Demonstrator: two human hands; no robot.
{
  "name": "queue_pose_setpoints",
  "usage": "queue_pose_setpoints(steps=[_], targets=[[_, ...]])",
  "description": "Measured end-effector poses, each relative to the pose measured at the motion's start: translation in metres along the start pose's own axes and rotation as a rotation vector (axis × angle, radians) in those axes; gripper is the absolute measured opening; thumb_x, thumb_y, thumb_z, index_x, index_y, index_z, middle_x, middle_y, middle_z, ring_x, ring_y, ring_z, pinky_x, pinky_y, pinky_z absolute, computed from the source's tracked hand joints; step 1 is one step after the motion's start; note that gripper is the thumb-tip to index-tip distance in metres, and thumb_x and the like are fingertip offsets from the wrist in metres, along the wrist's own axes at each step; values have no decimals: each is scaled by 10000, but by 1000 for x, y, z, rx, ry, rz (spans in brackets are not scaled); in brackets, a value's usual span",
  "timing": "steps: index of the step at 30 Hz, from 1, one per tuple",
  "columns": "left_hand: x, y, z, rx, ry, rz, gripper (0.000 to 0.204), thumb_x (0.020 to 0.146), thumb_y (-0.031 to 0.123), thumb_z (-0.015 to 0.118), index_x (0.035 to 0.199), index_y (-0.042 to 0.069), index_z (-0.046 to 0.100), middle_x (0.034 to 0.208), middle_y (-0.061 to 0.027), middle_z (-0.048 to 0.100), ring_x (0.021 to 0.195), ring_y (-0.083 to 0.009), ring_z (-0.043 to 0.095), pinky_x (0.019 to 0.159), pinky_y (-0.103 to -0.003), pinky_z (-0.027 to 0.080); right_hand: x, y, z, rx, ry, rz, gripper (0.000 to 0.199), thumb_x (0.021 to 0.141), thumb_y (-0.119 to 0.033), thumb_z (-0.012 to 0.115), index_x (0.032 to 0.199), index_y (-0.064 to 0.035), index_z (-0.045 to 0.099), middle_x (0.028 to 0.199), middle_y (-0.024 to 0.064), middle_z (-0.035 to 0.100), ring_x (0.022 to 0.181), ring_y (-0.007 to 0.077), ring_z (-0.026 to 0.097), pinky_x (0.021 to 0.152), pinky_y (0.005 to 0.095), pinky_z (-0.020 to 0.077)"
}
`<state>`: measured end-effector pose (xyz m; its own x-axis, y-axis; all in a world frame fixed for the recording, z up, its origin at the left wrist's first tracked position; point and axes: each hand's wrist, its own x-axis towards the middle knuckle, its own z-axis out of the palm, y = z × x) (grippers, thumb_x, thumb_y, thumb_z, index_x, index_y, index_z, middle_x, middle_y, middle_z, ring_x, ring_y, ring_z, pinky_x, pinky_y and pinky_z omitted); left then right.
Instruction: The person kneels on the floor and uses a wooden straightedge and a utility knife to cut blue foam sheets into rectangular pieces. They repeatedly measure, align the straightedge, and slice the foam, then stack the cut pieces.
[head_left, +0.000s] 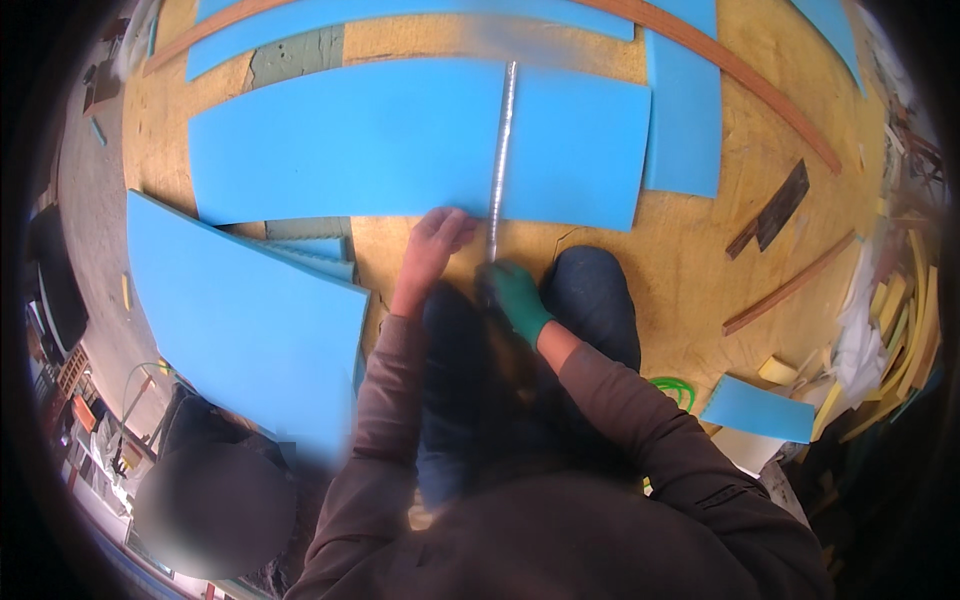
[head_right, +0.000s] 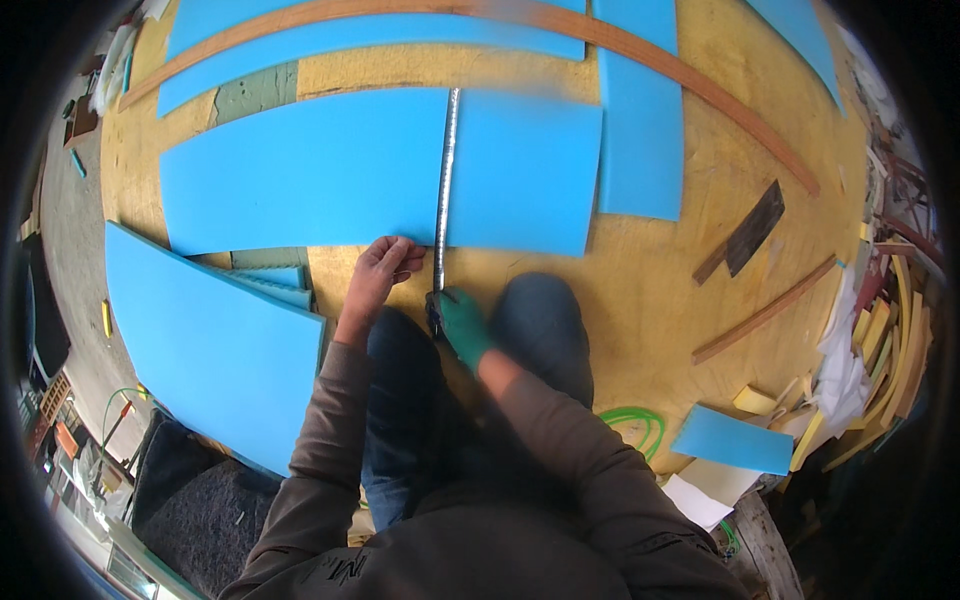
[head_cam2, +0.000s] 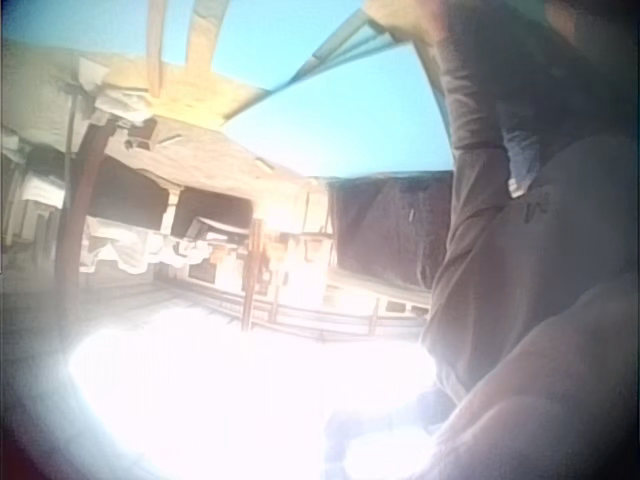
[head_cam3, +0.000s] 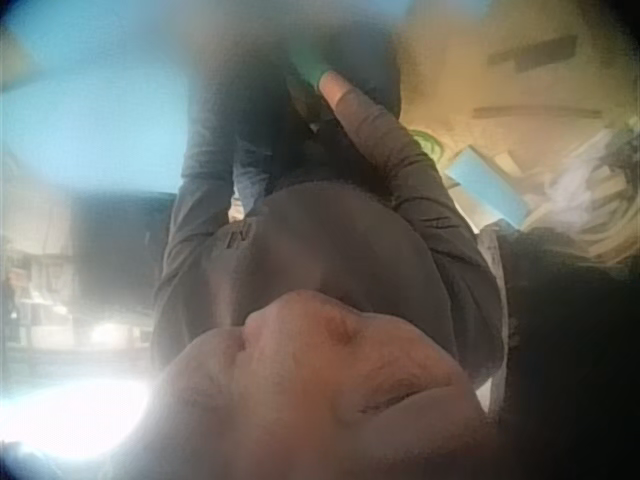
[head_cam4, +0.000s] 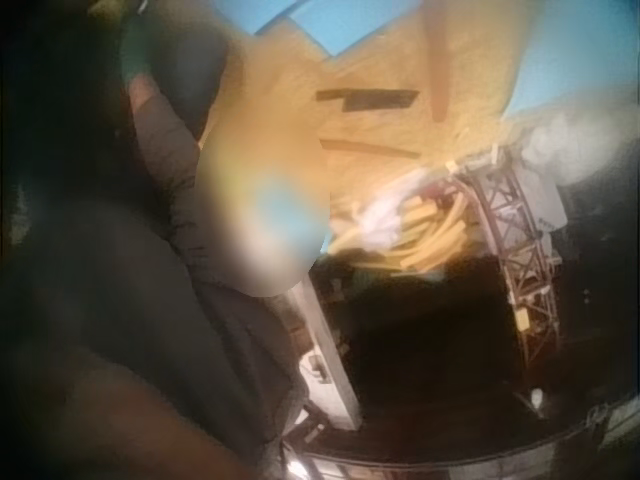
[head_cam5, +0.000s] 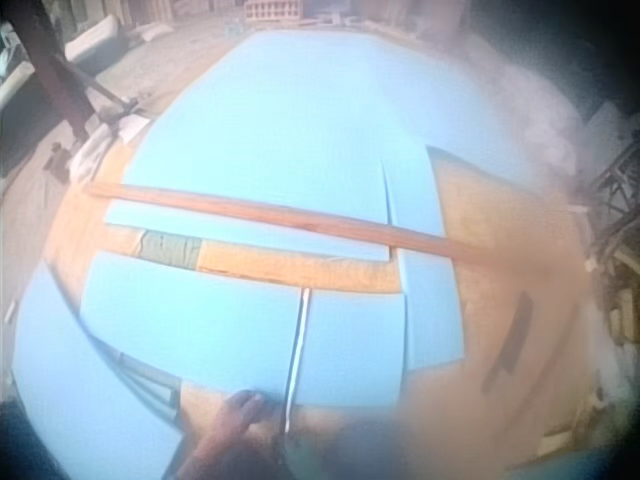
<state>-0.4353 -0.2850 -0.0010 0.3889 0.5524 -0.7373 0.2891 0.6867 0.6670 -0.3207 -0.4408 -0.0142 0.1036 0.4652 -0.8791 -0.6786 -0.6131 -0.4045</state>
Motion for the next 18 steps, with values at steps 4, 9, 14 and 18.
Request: queue_pose_setpoints(steps=[4,9,14,18], targets=[[-12,1,4,-24,57,-45,311,1114,329,616,1229,45,673,1191,-86,769,999,-146,730,897,-311,567,-1,0,1,1,19,-5,216,1074,-212,587,1092,-34,709,861,31,672,724,146,640,661,320,520],[-10,-13,8,-333,306,-94,257,1110,282,607,1190,38,604,1137,-95,735,1013,-194,737,858,-352,609,5,5,-1,-6,10,11,206,1072,-213,594,1060,-41,706,826,25,662,684,143,627,619,316,505],[6,-21,8,-543,476,-45,406,1061,371,681,1234,14,592,1076,-131,670,942,-229,692,798,-404,600,7,1,-2,-33,-5,11,192,1069,-210,608,1031,-51,708,808,19,656,655,140,613,595,311,496],[10,22,16,-604,572,-180,621,978,551,762,1260,20,607,1101,-114,658,930,-221,653,840,-408,573,-13,-29,3,0,-67,-64,201,1066,-222,635,1076,-48,734,869,37,683,717,151,647,660,312,533]])
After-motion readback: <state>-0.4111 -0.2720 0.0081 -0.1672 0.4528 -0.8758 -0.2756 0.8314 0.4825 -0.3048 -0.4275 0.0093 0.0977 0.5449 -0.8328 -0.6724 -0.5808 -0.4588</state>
